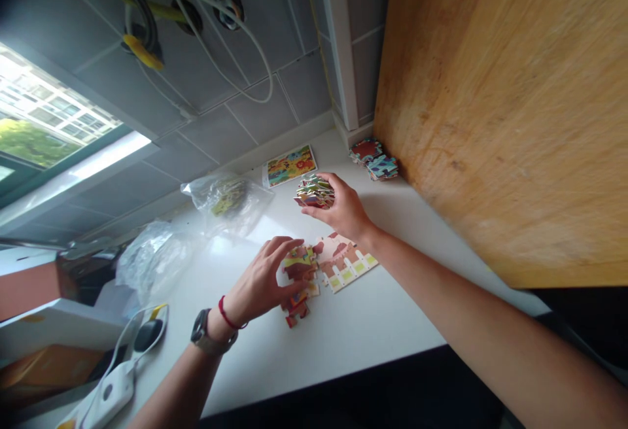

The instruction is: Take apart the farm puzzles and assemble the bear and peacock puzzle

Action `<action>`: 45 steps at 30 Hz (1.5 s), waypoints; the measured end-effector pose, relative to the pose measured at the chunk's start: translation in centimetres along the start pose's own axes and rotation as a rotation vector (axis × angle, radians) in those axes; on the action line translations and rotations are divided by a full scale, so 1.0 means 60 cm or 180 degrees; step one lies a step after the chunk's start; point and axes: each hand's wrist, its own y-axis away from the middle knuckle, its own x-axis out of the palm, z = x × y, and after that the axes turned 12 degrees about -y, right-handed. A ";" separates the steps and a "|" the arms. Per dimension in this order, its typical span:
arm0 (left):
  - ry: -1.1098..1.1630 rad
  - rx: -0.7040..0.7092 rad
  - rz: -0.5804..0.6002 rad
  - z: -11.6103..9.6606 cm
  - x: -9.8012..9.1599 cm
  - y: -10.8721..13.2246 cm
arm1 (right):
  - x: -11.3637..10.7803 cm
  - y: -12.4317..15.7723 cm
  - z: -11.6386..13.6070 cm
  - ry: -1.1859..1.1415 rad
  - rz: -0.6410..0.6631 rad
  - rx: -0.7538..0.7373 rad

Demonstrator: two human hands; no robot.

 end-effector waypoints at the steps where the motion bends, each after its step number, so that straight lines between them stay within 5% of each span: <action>1: -0.0010 0.0028 0.0018 -0.001 -0.001 0.001 | 0.000 0.000 0.002 -0.0006 0.0010 0.0003; 5: -0.0145 0.0060 0.0065 -0.014 -0.014 0.023 | 0.001 0.001 0.007 -0.0020 0.0039 0.0015; 11: -0.0443 -0.0598 0.0031 -0.046 -0.004 0.089 | 0.000 0.002 0.008 -0.0002 0.0059 0.0026; 21: -0.0102 -0.0362 -0.0283 -0.040 0.008 0.112 | 0.000 0.001 -0.002 0.0132 0.0020 0.0007; 30: 0.0556 -0.0290 -0.0720 0.002 0.015 0.030 | 0.001 0.001 0.000 0.0067 0.0039 -0.0013; 45: 0.0386 -0.0725 0.0644 0.009 -0.015 -0.050 | 0.001 0.001 0.007 -0.0115 0.0109 0.0064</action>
